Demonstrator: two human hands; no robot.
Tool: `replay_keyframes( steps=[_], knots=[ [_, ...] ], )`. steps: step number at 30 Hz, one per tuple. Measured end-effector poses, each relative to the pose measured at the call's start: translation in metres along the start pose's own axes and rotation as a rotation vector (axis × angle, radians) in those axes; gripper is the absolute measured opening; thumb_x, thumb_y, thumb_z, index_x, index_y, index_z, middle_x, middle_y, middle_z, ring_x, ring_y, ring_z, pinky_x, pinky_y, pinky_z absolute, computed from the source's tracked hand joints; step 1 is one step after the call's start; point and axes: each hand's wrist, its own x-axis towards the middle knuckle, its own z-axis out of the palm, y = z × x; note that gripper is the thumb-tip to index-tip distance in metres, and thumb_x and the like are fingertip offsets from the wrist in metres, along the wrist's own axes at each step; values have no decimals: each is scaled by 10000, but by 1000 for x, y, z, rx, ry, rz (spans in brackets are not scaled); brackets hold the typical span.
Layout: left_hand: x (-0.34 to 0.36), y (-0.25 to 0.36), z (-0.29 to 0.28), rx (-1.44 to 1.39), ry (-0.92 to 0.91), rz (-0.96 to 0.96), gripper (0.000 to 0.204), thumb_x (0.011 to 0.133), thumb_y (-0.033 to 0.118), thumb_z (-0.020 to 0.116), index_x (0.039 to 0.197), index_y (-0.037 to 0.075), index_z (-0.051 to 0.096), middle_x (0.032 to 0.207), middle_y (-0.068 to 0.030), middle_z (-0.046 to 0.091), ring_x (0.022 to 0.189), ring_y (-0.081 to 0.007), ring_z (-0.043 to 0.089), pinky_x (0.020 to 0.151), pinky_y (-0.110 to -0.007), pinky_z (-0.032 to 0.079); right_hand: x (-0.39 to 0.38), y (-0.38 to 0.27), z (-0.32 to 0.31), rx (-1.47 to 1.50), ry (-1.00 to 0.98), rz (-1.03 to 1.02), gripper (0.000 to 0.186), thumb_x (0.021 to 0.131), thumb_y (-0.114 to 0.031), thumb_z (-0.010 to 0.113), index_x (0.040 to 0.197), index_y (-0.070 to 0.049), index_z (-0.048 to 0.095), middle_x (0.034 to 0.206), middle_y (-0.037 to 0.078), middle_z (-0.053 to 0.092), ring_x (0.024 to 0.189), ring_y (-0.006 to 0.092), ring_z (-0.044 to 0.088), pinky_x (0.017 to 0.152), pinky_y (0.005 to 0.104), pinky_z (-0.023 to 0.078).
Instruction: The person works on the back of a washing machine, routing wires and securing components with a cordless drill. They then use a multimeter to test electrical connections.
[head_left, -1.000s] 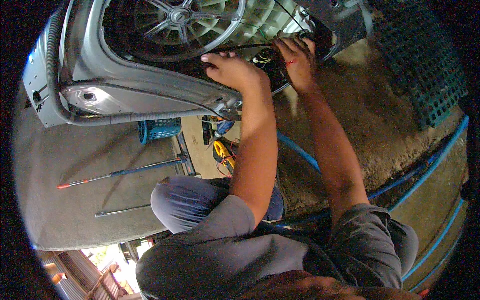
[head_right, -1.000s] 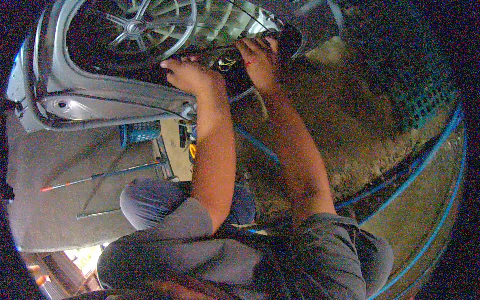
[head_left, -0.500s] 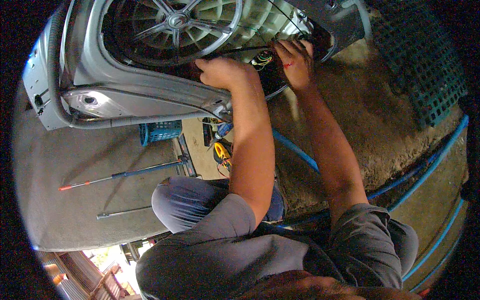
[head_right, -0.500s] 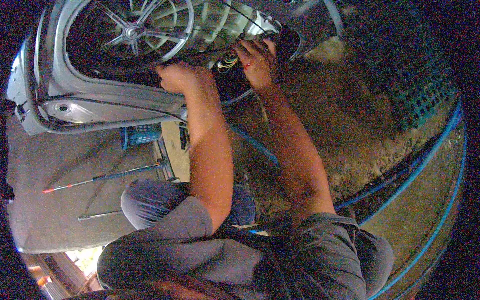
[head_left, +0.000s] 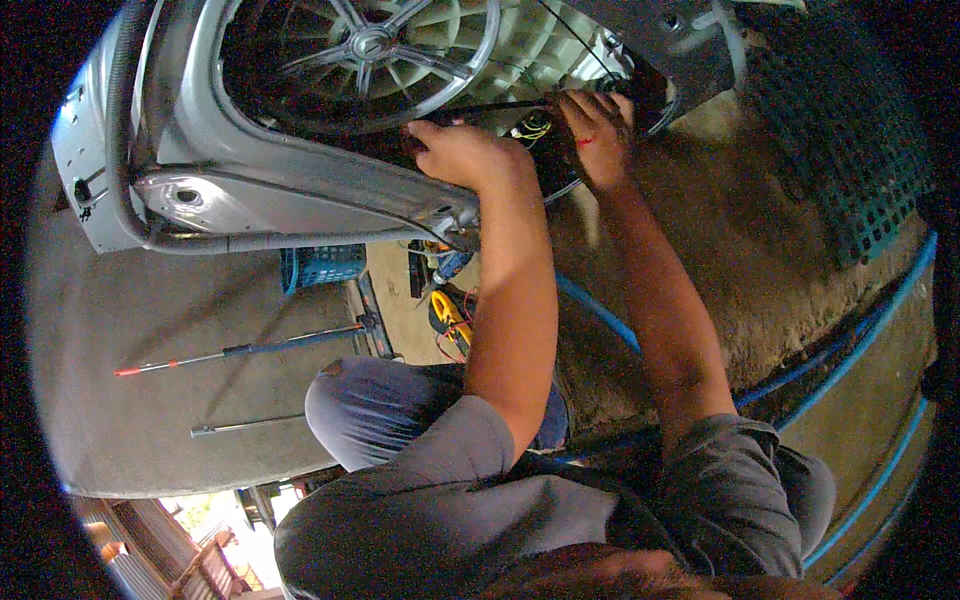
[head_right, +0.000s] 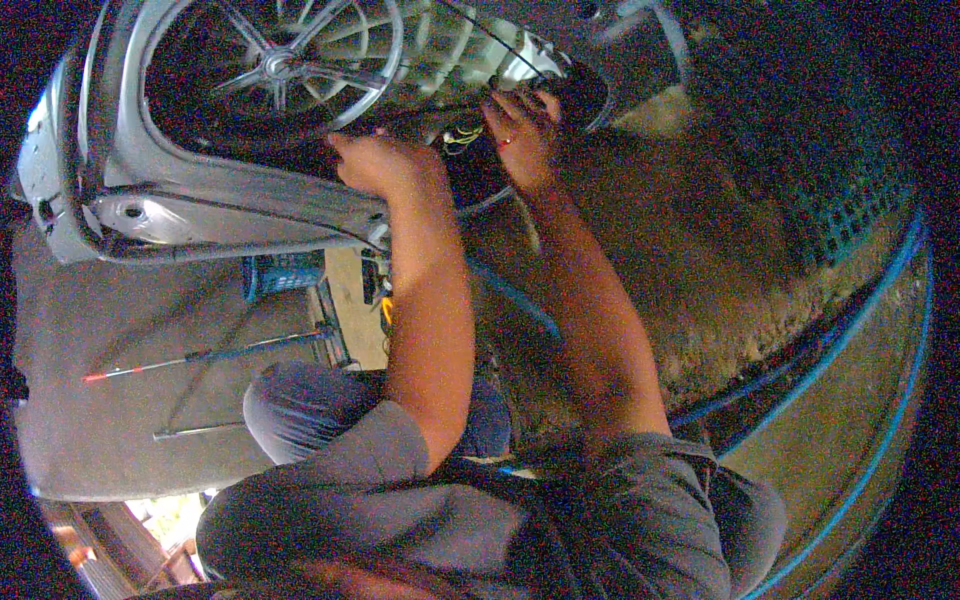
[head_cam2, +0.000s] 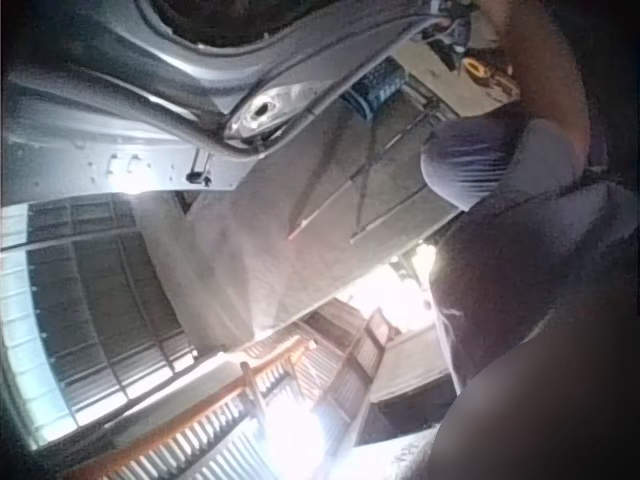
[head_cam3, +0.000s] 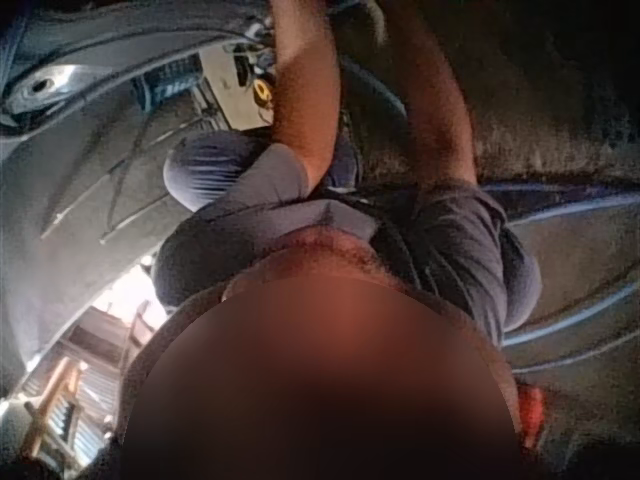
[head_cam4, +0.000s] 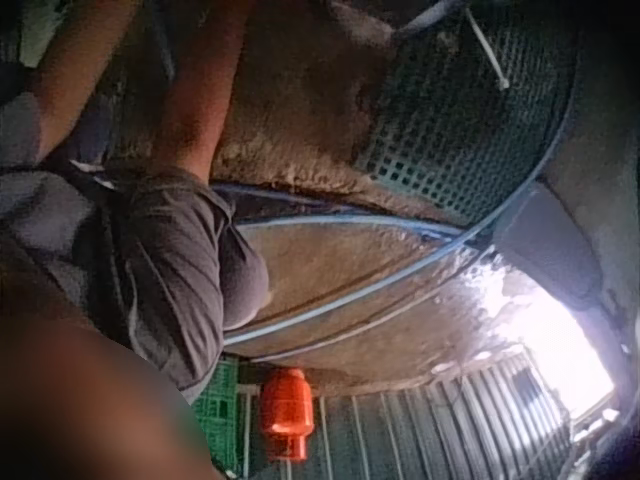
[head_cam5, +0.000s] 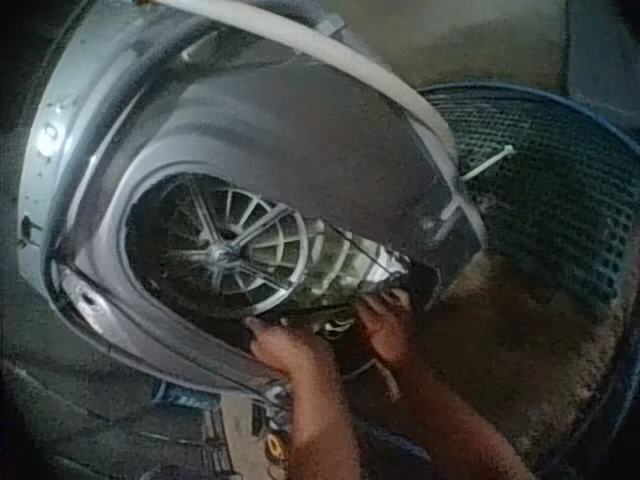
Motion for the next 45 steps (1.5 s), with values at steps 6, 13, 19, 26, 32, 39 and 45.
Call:
replay_keyframes(
  steps=[6, 13, 19, 26, 32, 39, 45],
  knots=[
    [-8, -3, -4, 81, 52, 40, 450, 1091, 361, 525, 1235, -64, 539, 1167, -159, 641, 925, -264, 603, 820, -417, 492, -1, -3, -3, 10, 52, -11, 358, 878, -155, 647, 1228, -135, 723, 1244, 40, 705, 1154, 257, 627, 1030, 444, 401],
    [-6, -13, -11, 55, 22, 49, 324, 1089, 358, 545, 1151, 40, 545, 1015, -81, 633, 833, -201, 580, 714, -358, 478, -1, -4, -10, -31, -32, 0, 377, 949, -160, 590, 1301, -231, 705, 1321, 24, 686, 1221, 244, 612, 1100, 482, 377],
    [-6, -20, -19, 57, 25, 51, 299, 1080, 315, 571, 1186, 43, 506, 1034, -78, 621, 827, -183, 573, 697, -346, 475, 4, -11, -19, -41, 4, -6, 477, 884, -56, 602, 1337, -181, 683, 1274, 41, 698, 1146, 252, 627, 1031, 432, 391],
    [-10, -37, -39, 62, -259, 39, 254, 1109, 191, 503, 1308, 38, 539, 1204, -66, 659, 1010, -141, 594, 828, -308, 465, -7, -15, -24, -89, 44, 39, 476, 911, -100, 608, 1372, -206, 663, 1303, 11, 671, 1140, 240, 620, 1008, 414, 394],
    [-30, -62, -62, 207, -398, -130, 297, 1036, 63, 587, 1329, 26, 556, 1187, -76, 675, 1039, -163, 626, 862, -304, 491, -36, -21, -26, -119, 291, 293, 253, 963, -213, 606, 1185, -169, 719, 1199, 77, 626, 1120, 301, 575, 960, 468, 375],
    [-41, -95, -77, 89, -604, -660, 396, 971, -5, 618, 1354, -25, 521, 1250, -108, 649, 1095, -214, 656, 914, -345, 533, -32, 12, -28, -205, 609, 422, 216, 968, -239, 568, 1084, -108, 695, 1116, 165, 547, 1070, 364, 525, 927, 507, 368],
    [-38, -113, -70, 24, -716, -914, 303, 1008, 58, 554, 1312, 66, 555, 1151, -38, 638, 1050, -180, 636, 901, -344, 525, -29, 31, -28, -176, 661, 428, 252, 990, -277, 540, 1064, -86, 689, 1133, 178, 535, 1076, 371, 517, 950, 520, 376]
  ],
)
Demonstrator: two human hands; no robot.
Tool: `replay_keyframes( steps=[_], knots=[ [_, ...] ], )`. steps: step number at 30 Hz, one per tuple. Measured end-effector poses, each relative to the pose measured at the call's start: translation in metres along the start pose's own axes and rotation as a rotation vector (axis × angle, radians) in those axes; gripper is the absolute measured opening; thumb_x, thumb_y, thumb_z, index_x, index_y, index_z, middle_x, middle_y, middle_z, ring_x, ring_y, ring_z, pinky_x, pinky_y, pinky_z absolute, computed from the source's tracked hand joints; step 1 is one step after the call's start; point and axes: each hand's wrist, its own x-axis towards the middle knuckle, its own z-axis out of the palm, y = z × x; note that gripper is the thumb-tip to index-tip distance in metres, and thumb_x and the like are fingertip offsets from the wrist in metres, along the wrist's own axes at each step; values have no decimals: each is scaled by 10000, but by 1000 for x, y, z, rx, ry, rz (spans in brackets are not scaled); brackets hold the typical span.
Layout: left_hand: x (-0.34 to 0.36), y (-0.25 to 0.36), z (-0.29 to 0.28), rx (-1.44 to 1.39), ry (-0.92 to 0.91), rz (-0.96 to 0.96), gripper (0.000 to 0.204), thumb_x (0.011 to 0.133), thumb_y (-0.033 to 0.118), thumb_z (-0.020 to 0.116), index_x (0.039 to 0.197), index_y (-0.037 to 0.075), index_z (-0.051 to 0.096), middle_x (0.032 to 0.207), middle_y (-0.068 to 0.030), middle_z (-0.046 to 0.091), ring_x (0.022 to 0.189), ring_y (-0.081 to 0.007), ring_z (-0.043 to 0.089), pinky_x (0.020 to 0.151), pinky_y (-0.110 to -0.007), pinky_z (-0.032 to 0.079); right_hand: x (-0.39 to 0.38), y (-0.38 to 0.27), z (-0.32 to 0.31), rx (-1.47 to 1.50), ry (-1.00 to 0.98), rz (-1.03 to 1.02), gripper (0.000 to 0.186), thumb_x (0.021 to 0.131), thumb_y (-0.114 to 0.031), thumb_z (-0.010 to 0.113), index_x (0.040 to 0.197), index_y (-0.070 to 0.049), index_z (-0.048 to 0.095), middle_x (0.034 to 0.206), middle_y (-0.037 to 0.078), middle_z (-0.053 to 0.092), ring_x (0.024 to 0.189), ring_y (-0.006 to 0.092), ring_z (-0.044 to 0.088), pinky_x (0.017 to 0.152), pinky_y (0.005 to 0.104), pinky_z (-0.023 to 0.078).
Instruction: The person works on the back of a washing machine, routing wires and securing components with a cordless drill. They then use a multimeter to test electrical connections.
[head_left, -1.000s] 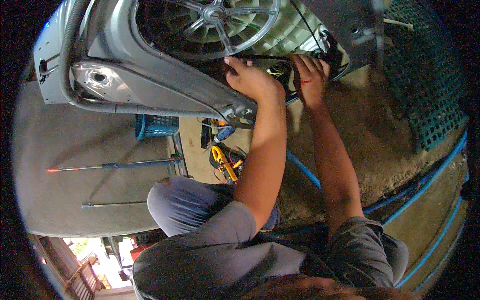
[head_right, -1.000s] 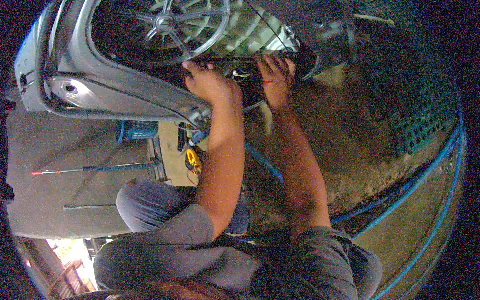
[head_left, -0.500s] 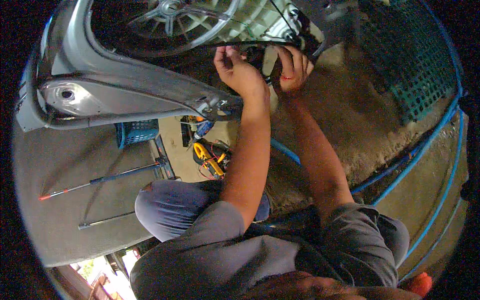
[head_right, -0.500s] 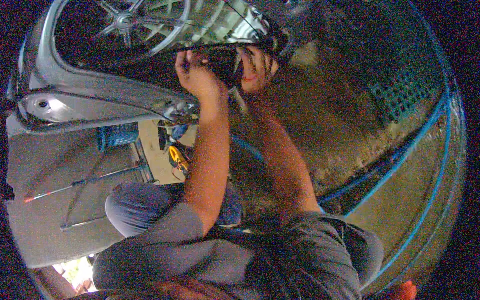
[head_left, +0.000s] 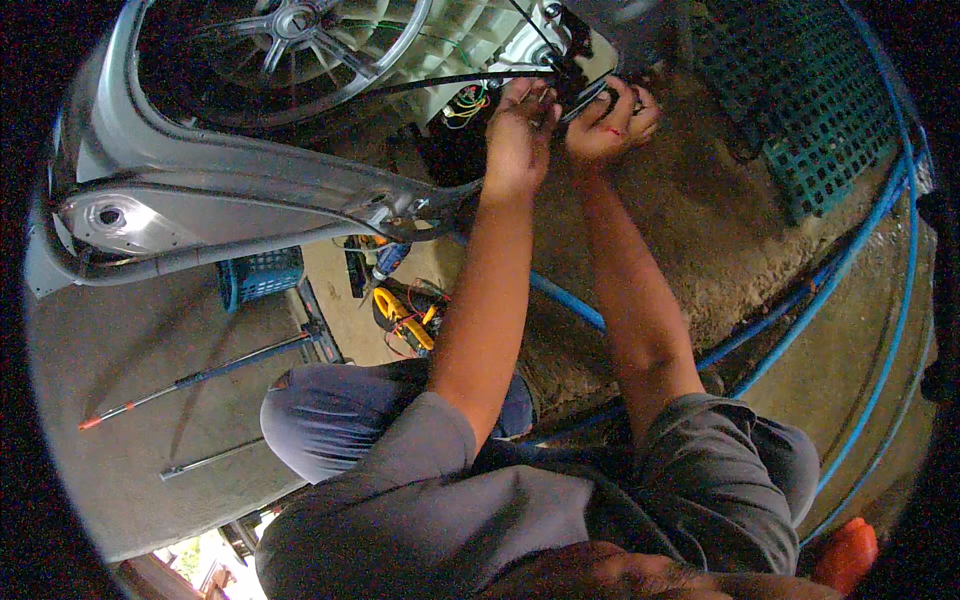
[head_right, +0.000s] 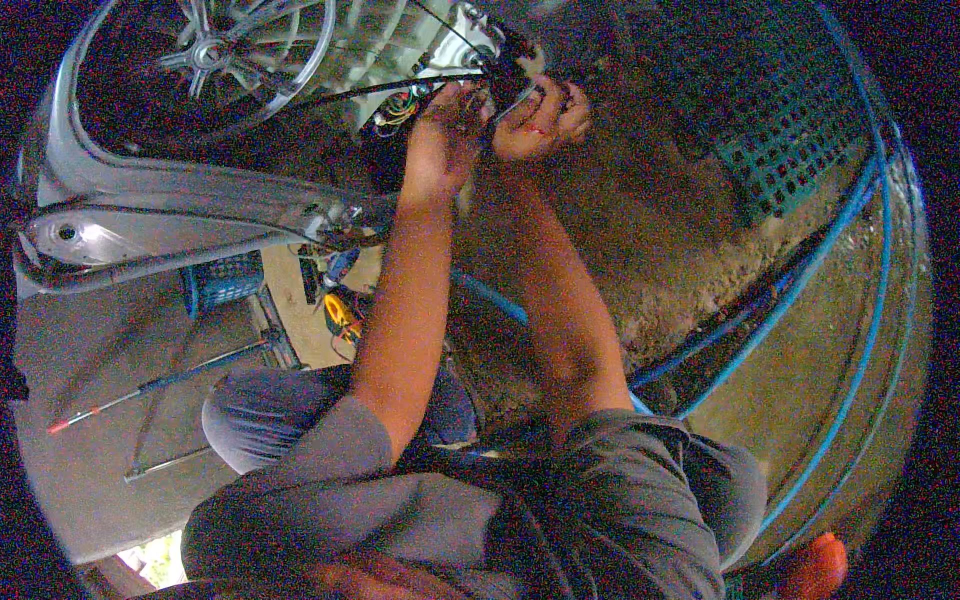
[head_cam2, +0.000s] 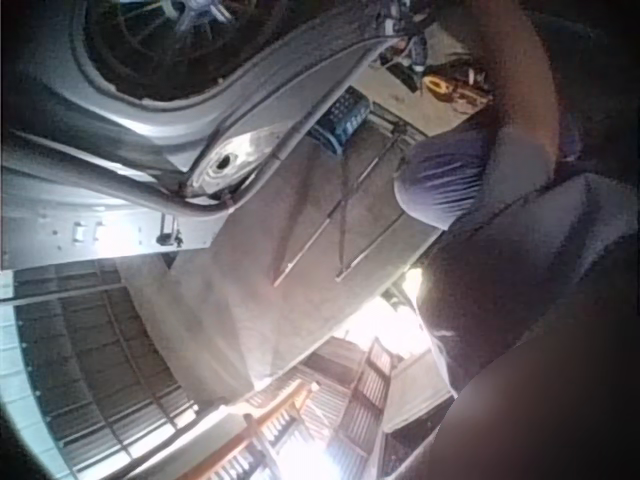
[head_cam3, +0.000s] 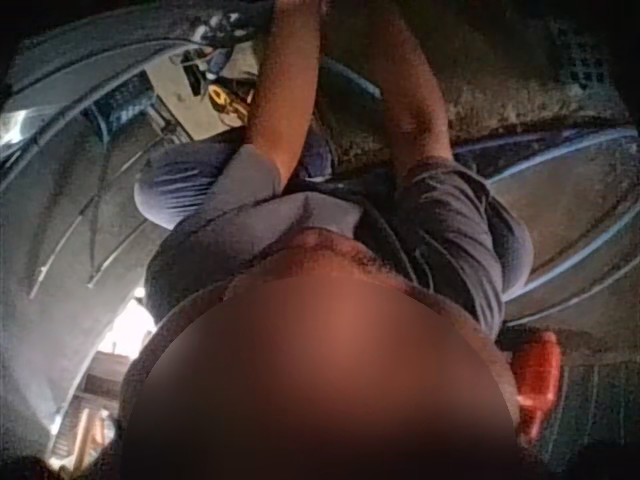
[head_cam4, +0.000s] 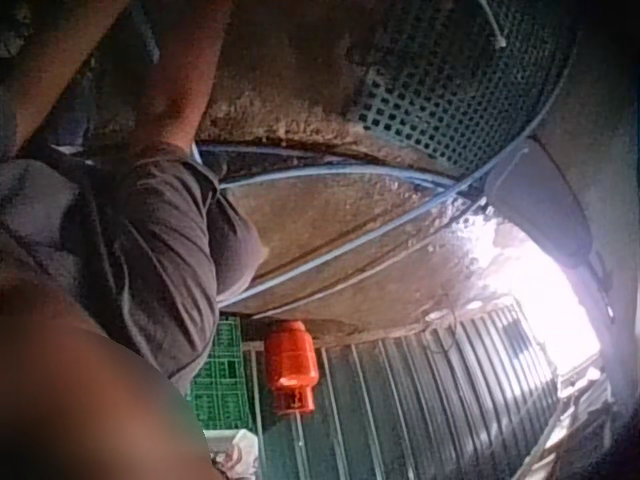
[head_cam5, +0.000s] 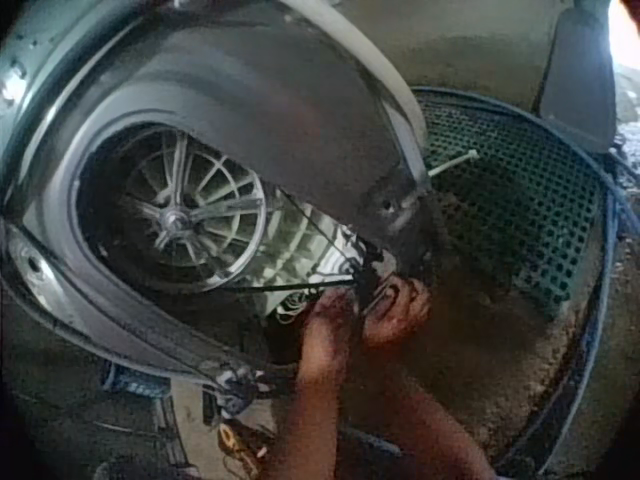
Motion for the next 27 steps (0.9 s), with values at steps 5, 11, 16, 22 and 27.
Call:
replay_keyframes(
  steps=[5, 11, 16, 22, 27],
  knots=[
    [-14, -13, 4, 98, -33, 59, 234, 1003, 157, 592, 1213, 69, 647, 1093, -28, 665, 1027, -179, 617, 890, -356, 497, -2, 5, 7, 9, 50, 58, 338, 1048, -374, 512, 1067, -87, 688, 1202, 206, 570, 1133, 389, 520, 1010, 551, 369],
    [-62, -20, 49, 436, 97, 215, 245, 990, 39, 623, 1233, 22, 641, 1158, -63, 687, 1084, -153, 611, 982, -313, 471, 17, 26, 8, 62, 142, 281, 355, 950, -215, 671, 1225, -21, 558, 1143, 197, 575, 1125, 412, 537, 1029, 520, 420],
    [-95, 29, 112, 717, -260, 310, 269, 1050, 146, 584, 1281, 20, 638, 1217, -91, 710, 1157, -204, 649, 1029, -339, 487, 76, 27, -18, 110, 111, 565, 420, 985, -197, 631, 1318, -24, 443, 1266, 220, 499, 1204, 404, 508, 1094, 530, 377],
    [-144, 70, 171, 1719, -919, 352, 429, 1018, 272, 631, 1373, 36, 586, 1291, -197, 675, 1208, -349, 646, 1065, -425, 485, 137, 2, -28, 67, 272, 499, 361, 967, -168, 635, 1262, -29, 479, 1266, 227, 448, 1211, 396, 462, 1086, 534, 352],
    [-173, 132, 178, 2058, -1100, 63, 537, 997, 326, 650, 1457, 73, 535, 1429, -199, 597, 1319, -393, 568, 1129, -478, 440, 178, -1, -21, 126, 316, 463, 319, 924, -124, 646, 1201, -37, 515, 1211, 227, 432, 1203, 391, 417, 1064, 533, 343]
  ],
)
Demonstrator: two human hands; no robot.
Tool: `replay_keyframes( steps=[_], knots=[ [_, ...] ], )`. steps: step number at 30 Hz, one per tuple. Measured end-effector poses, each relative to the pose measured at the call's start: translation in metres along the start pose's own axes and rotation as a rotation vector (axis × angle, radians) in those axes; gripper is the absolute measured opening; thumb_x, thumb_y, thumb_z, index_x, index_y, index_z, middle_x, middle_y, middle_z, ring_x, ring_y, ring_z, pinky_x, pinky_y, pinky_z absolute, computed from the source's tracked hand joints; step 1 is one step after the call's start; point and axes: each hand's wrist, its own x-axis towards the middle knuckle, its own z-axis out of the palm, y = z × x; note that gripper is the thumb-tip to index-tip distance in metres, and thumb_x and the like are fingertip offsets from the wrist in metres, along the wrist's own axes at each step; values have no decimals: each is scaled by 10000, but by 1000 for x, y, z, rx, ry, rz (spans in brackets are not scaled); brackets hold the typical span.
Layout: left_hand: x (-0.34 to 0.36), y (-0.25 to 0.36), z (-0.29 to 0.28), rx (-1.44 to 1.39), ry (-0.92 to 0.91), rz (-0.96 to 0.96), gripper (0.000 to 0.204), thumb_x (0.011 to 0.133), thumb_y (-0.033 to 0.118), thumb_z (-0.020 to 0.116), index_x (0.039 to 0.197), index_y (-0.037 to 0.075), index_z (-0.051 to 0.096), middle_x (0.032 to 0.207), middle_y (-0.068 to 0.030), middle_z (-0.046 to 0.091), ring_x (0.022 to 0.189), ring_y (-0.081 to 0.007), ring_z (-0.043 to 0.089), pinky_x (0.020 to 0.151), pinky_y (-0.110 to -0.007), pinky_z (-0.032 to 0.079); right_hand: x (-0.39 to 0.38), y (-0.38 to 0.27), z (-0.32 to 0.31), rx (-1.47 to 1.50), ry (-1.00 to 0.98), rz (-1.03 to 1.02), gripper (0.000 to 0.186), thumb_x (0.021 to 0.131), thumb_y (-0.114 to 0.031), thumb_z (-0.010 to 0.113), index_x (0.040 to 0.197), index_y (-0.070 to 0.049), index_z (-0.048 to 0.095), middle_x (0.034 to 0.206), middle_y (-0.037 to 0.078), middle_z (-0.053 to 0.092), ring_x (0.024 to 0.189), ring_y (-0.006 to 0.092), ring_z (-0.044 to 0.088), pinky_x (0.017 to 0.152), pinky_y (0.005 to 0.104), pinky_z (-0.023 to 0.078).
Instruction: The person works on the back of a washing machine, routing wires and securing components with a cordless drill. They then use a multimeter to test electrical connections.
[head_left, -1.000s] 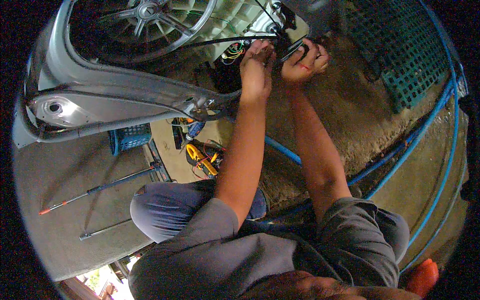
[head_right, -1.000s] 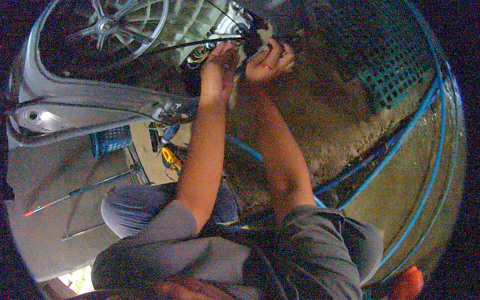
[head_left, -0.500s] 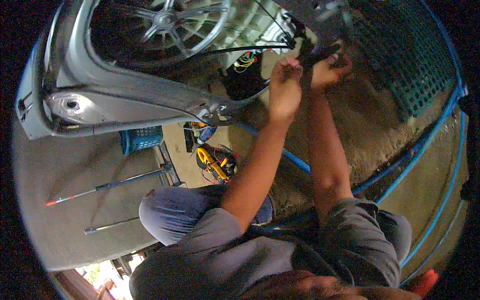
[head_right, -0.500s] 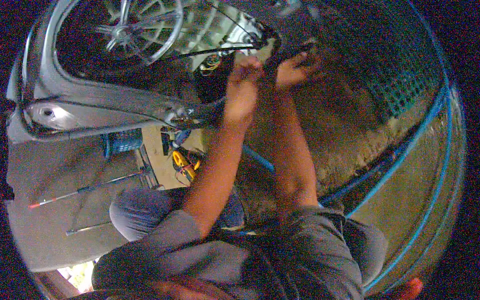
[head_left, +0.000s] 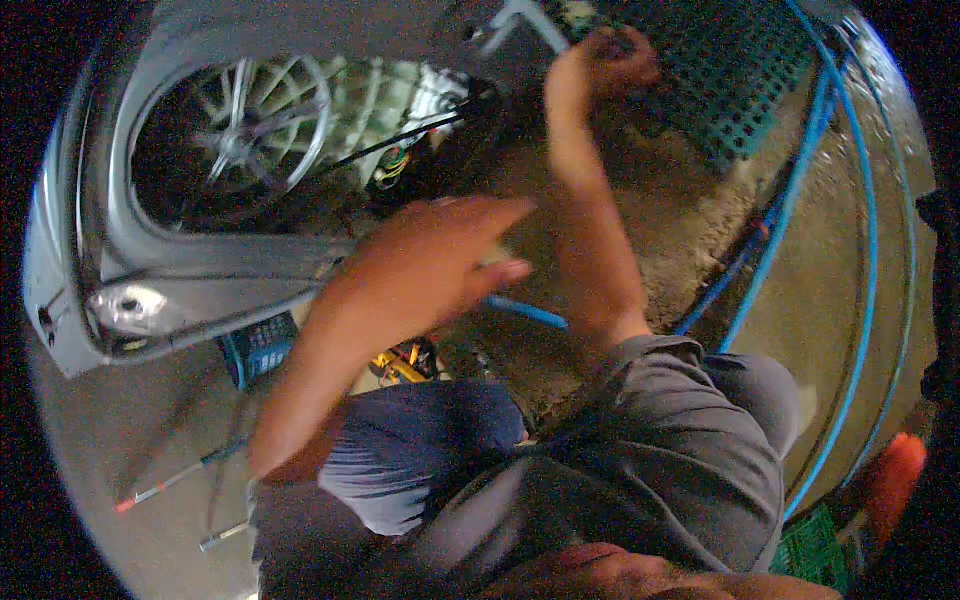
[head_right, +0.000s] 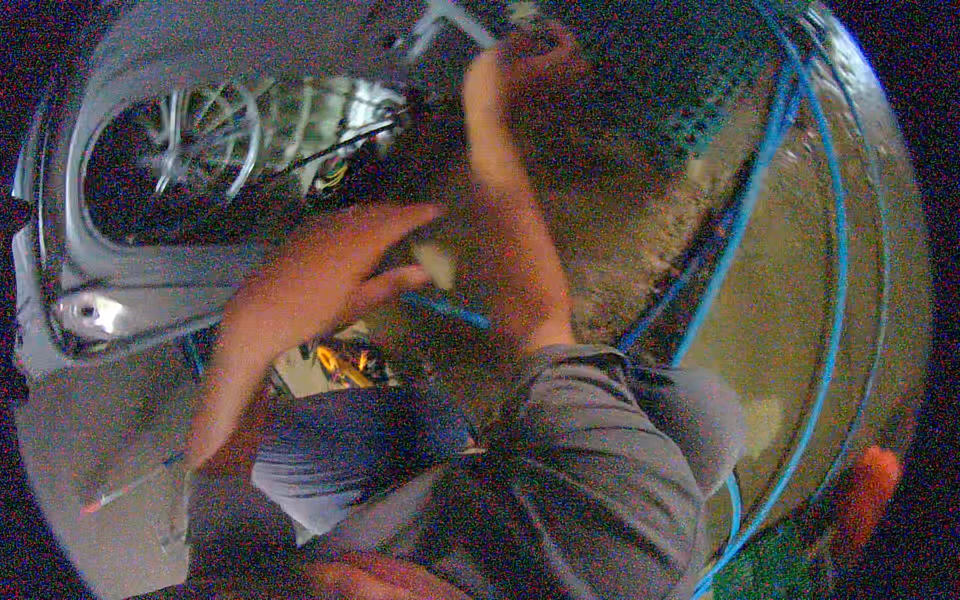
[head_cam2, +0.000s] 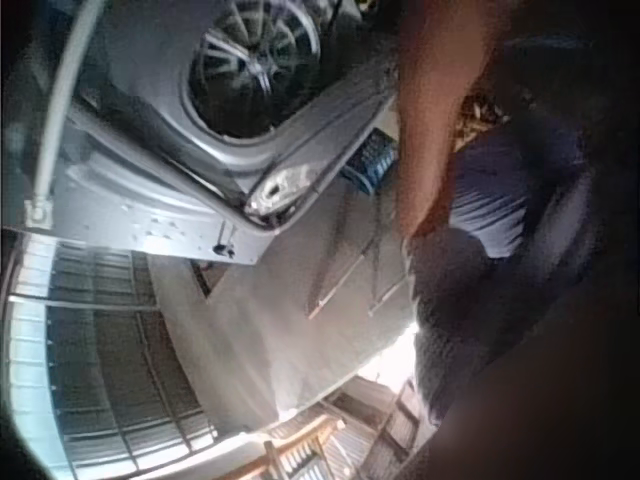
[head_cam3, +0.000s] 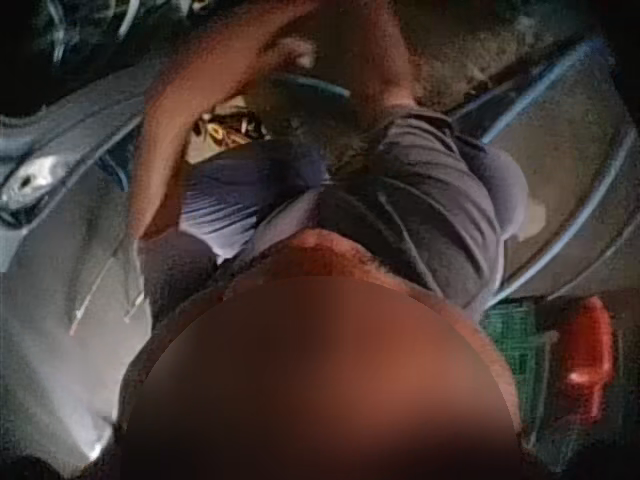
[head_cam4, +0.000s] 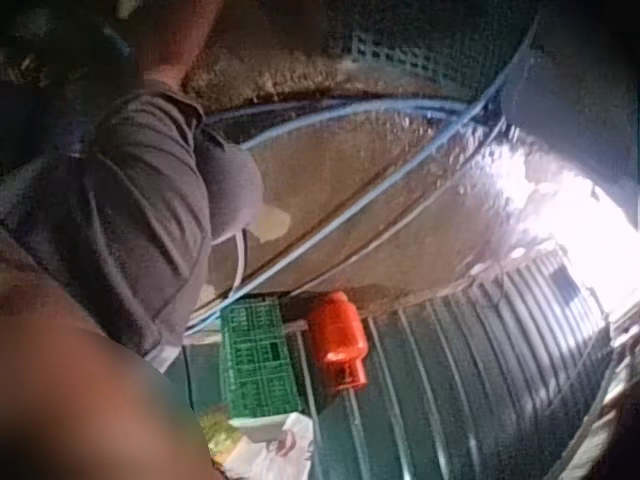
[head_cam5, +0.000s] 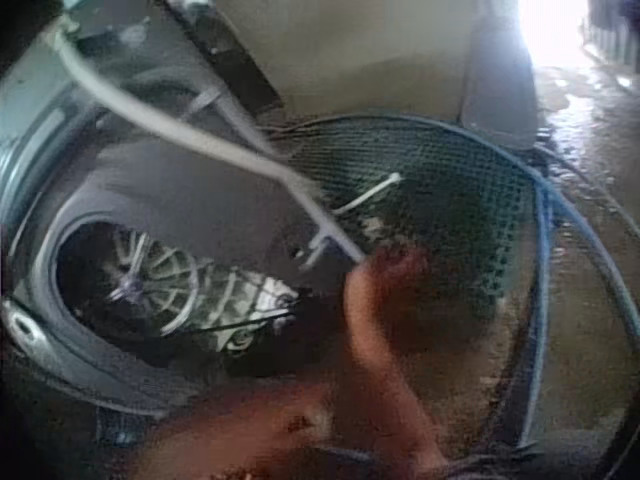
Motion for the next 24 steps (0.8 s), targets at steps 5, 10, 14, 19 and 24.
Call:
replay_keyframes(
  steps=[5, 10, 14, 19, 24],
  knots=[
    [-84, -2, -29, 57, 91, -227, 563, 992, 326, 658, 1486, 98, 514, 1420, -221, 591, 1316, -415, 550, 1115, -497, 423, 2, -11, 4, 65, -57, -224, 290, 896, -39, 642, 1165, -40, 535, 1225, 223, 450, 1216, 388, 433, 1057, 524, 365],
    [-125, -31, 8, -107, 115, -475, 554, 1012, 327, 640, 1496, 96, 505, 1442, -204, 590, 1325, -394, 561, 1134, -474, 411, 4, -15, 6, -13, -176, -408, 326, 850, 9, 656, 1152, -91, 582, 1203, 200, 514, 1190, 395, 475, 995, 516, 401],
    [-151, -40, 27, -136, -31, -489, 574, 1005, 333, 659, 1492, 73, 504, 1435, -193, 599, 1334, -384, 564, 1142, -461, 411, 3, -27, 5, -127, -250, -535, 329, 833, 15, 651, 1132, -120, 625, 1181, 177, 542, 1154, 376, 508, 972, 519, 402],
    [-150, -29, 14, -49, 269, -400, 560, 975, 312, 697, 1456, 66, 552, 1413, -160, 620, 1330, -372, 571, 1141, -453, 418, 1, -56, 2, -117, -288, -638, 253, 851, -33, 650, 1084, -131, 669, 1124, 153, 581, 1126, 363, 538, 948, 530, 411],
    [-158, -43, -11, 324, 804, -301, 404, 922, 197, 757, 1284, 31, 690, 1378, -160, 639, 1302, -367, 583, 1121, -463, 437, 7, -86, 4, -124, -508, -619, 179, 872, -91, 652, 1046, -92, 690, 1057, 188, 632, 931, 320, 647, 821, 455, 533]
  ],
)
